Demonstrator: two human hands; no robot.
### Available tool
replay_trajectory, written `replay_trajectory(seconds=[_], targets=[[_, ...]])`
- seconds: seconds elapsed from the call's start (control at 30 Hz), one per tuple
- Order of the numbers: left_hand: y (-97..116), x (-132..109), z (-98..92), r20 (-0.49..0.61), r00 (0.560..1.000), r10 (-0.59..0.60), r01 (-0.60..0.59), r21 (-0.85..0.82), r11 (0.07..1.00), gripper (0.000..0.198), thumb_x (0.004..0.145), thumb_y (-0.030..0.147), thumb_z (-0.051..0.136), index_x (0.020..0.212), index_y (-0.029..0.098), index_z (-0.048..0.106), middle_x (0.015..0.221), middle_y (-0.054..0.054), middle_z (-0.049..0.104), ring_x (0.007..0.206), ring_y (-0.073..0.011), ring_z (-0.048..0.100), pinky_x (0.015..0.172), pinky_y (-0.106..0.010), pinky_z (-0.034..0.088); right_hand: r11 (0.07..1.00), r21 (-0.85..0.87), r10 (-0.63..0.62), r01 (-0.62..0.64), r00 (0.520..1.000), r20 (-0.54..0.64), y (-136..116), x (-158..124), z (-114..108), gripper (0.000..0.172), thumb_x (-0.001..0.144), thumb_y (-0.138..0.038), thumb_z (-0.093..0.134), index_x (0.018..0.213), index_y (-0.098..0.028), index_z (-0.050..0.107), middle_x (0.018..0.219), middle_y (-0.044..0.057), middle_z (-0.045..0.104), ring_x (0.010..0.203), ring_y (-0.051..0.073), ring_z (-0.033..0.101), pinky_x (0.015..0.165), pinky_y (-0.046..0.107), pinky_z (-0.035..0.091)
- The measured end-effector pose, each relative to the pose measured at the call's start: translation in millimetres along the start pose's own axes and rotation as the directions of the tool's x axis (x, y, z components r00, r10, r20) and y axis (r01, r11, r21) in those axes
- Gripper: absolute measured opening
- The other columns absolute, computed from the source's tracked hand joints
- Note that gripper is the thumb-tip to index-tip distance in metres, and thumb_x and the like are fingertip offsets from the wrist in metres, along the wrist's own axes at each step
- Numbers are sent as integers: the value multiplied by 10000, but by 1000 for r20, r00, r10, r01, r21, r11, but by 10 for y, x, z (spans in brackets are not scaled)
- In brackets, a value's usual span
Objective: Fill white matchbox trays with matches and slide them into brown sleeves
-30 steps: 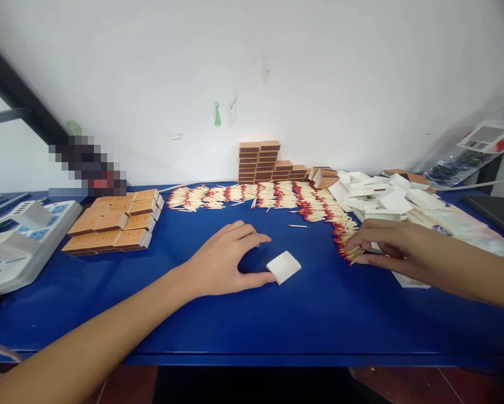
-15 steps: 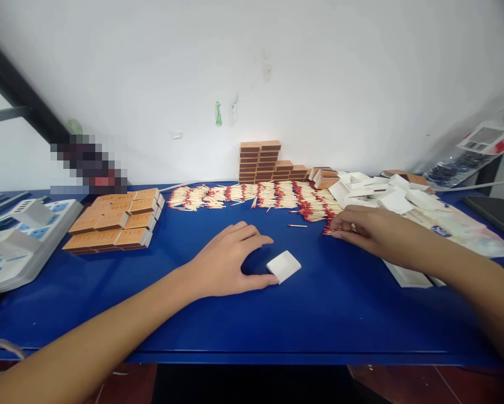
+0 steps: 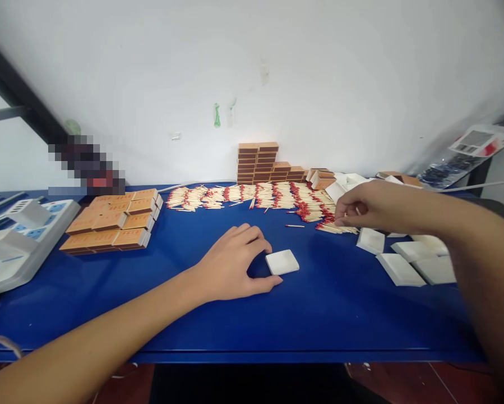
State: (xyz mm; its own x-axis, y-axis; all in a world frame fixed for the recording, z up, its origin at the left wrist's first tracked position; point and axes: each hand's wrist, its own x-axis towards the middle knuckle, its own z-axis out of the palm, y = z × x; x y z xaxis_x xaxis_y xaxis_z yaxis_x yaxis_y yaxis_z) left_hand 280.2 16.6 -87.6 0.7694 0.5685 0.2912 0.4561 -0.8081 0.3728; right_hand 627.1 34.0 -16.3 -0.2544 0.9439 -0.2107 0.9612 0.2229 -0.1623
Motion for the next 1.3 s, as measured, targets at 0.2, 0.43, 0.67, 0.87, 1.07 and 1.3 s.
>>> replay_trajectory(seconds=[0.2, 0.43, 0.67, 0.87, 1.07, 1.3], targets=[[-53, 11, -22, 8, 1000, -9, 10, -35, 999, 329, 958, 463, 804, 1125, 190, 729, 1138, -85, 707, 1036, -270, 635, 991, -479, 524, 997, 73, -22, 20, 999, 27, -50, 8, 302, 289, 995, -445, 626, 892, -206, 752, 760, 52, 706, 666, 188, 560, 647, 346, 368], [-203, -21, -134, -40, 999, -1, -1, -47, 999, 286, 969, 425, 801, 1126, 197, 732, 1127, -83, 720, 1019, -258, 646, 968, -452, 541, 997, 40, -55, 59, 995, -81, 14, 80, 355, 322, 1009, -486, 593, 917, -202, 716, 757, 62, 687, 653, 191, 542, 643, 348, 369], [-225, -19, -120, -22, 1000, -10, 9, -49, 999, 277, 972, 426, 799, 1134, 209, 739, 1119, -85, 728, 1035, -266, 661, 963, -449, 558, 993, 57, -92, 100, 988, -124, 53, 97, 400, 391, 991, -551, 601, 892, -199, 739, 742, 70, 685, 654, 192, 555, 633, 341, 375], [-208, -18, -127, -25, 1000, -10, 9, -59, 998, 267, 971, 408, 800, 1137, 209, 739, 1119, -81, 734, 1036, -261, 662, 963, -445, 559, 984, 104, -134, 146, 985, -110, 42, 123, 442, 454, 983, -638, 561, 869, -234, 735, 720, 47, 676, 619, 183, 563, 599, 318, 396], [-213, -31, -134, -21, 1000, -7, 6, -47, 999, 278, 976, 418, 797, 1146, 205, 741, 1109, -81, 735, 1037, -262, 663, 966, -445, 558, 970, 107, -204, 217, 971, -122, -107, 131, 430, 412, 992, -602, 594, 840, -234, 697, 720, 40, 665, 626, 179, 552, 606, 317, 390], [-257, -51, -167, -35, 998, -43, 42, -14, 999, 270, 974, 419, 793, 1140, 213, 737, 1097, -73, 737, 1040, -271, 667, 956, -446, 554, 912, 170, -343, 372, 923, -176, -622, 217, 323, 350, 1031, -557, 600, 888, -256, 707, 770, 17, 684, 674, 174, 581, 631, 310, 393]])
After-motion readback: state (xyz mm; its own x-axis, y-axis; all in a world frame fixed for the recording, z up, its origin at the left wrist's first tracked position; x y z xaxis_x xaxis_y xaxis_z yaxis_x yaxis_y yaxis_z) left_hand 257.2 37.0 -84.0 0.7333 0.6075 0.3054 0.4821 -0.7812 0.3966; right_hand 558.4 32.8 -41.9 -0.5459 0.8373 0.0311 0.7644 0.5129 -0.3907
